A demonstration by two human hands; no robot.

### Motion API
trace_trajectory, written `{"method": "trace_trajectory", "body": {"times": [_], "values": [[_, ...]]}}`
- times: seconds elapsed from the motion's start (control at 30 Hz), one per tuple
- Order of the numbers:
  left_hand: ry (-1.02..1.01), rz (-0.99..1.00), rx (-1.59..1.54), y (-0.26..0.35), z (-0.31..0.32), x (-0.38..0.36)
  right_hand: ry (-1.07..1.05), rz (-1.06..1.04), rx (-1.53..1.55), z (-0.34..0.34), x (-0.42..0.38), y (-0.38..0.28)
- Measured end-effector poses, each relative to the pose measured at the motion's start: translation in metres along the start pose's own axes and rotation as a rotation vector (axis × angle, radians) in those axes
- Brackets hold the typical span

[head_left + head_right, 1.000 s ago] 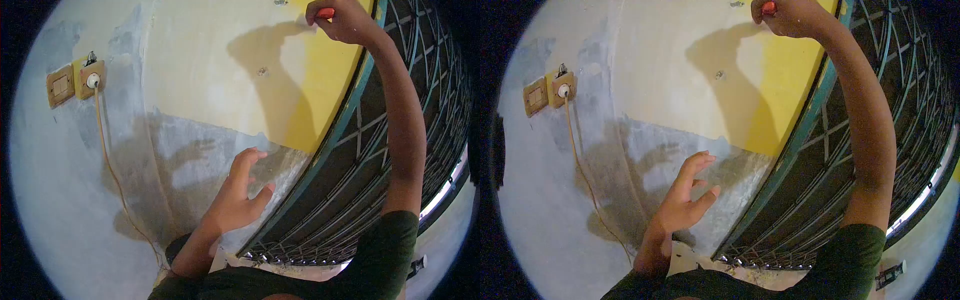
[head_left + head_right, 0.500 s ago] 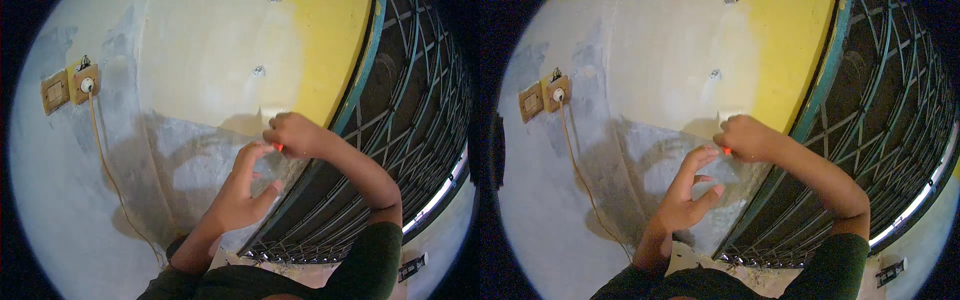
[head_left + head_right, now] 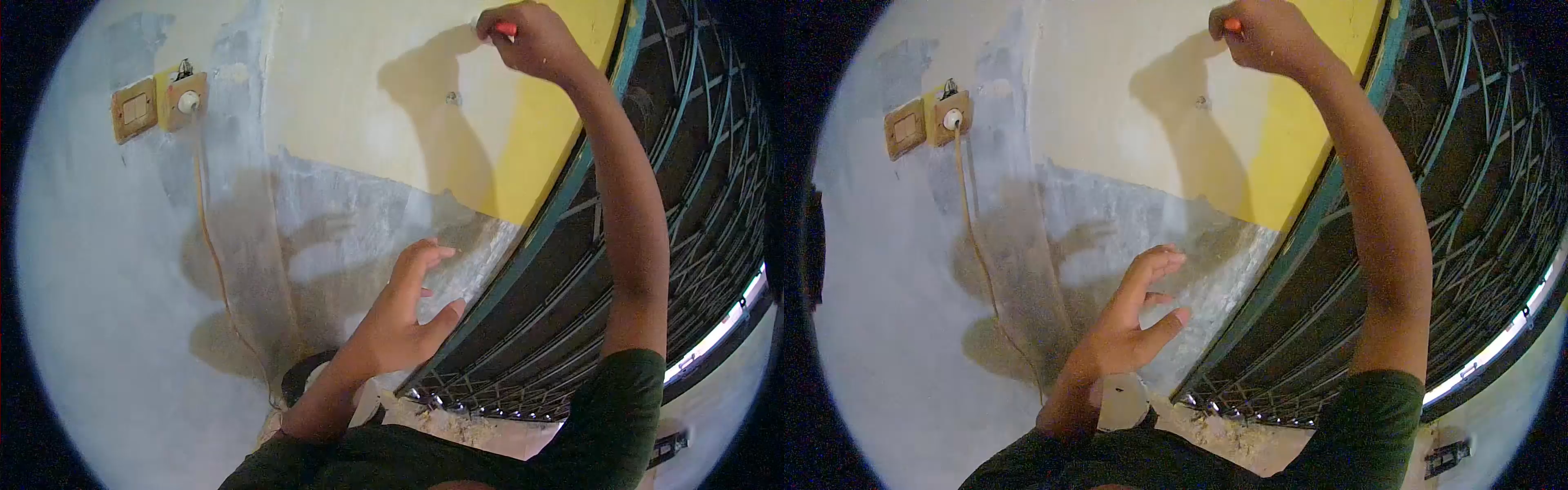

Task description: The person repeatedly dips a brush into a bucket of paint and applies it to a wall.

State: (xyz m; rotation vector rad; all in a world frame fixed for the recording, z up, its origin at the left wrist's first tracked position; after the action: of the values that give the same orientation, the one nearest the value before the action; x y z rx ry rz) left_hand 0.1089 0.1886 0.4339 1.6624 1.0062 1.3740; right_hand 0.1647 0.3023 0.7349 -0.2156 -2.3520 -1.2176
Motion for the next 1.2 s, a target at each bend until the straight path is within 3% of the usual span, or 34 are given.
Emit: {"method": "trace_trajectory", "body": {"times": [0.13,0.17,0.2,0.3,0.4,0.47,0.53,0.67,0.73,0.8,0.87,0.9,0.97,1.0,1.07,1.1,1.17,1.2], "values": [[0.003,-0.046,-0.018,-0.005,-0.001,-0.018,-0.142,-0.076,-0.206,0.033,-0.009,-0.036],[0.008,-0.055,-0.023,-0.008,-0.002,-0.023,-0.274,-0.033,-0.194,0.055,-0.021,-0.049],[0.008,-0.062,-0.021,-0.01,-0.003,-0.028,-0.342,-0.055,-0.147,0.084,-0.041,-0.06],[-0.004,-0.096,-0.006,-0.02,-0.007,-0.043,-0.247,-0.109,-0.073,0.112,-0.083,-0.118],[0.012,-0.139,-0.002,-0.034,-0.007,-0.063,-0.305,-0.014,0.1,0.132,-0.117,-0.165],[-0.038,-0.216,0.014,-0.045,-0.003,-0.077,-0.485,0.003,0.21,0.166,-0.142,-0.201],[-0.059,-0.247,0.03,-0.062,-0.004,-0.091,-0.493,0.022,0.328,0.182,-0.161,-0.238],[-0.136,-0.366,0.048,-0.132,0.002,-0.132,-0.437,0.357,0.861,0.206,-0.214,-0.319],[-0.167,-0.459,0.074,-0.166,0.006,-0.159,-0.251,0.39,0.992,0.208,-0.242,-0.375],[-0.196,-0.551,0.101,-0.197,0.01,-0.188,-0.315,0.424,1.024,0.209,-0.263,-0.429],[-0.252,-0.703,0.124,-0.231,0.017,-0.223,-0.282,0.655,1.168,0.211,-0.29,-0.472],[-0.253,-0.718,0.124,-0.243,0.017,-0.236,-0.286,0.659,1.183,0.212,-0.3,-0.498],[-0.323,-0.878,0.17,-0.281,0.021,-0.274,-0.205,0.967,1.384,0.222,-0.333,-0.544],[-0.3,-0.876,0.205,-0.298,0.021,-0.288,-0.203,0.975,1.397,0.22,-0.34,-0.567],[-0.332,-0.987,0.184,-0.298,0.015,-0.301,-0.237,1.243,1.497,0.229,-0.369,-0.606],[-0.363,-1.094,0.151,-0.303,0.015,-0.313,-0.244,1.251,1.506,0.232,-0.375,-0.622],[-0.324,-1.043,0.112,-0.312,0.002,-0.319,-0.345,1.507,1.504,0.24,-0.404,-0.66],[-0.281,-0.975,0.079,-0.305,-0.004,-0.311,-0.349,1.508,1.463,0.243,-0.407,-0.668]]}}
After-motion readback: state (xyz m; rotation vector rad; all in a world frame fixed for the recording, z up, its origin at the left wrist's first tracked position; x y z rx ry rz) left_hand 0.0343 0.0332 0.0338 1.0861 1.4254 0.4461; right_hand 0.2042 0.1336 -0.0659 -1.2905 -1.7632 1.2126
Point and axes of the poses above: each hand's wrist, its own x-axis towards the middle knuckle, its own z-axis out of the palm, y = z × x, the point moved 9 cm from there along x, towards the middle knuckle, and after that the axes turned 14 degrees about -z, right-handed, at the moved point
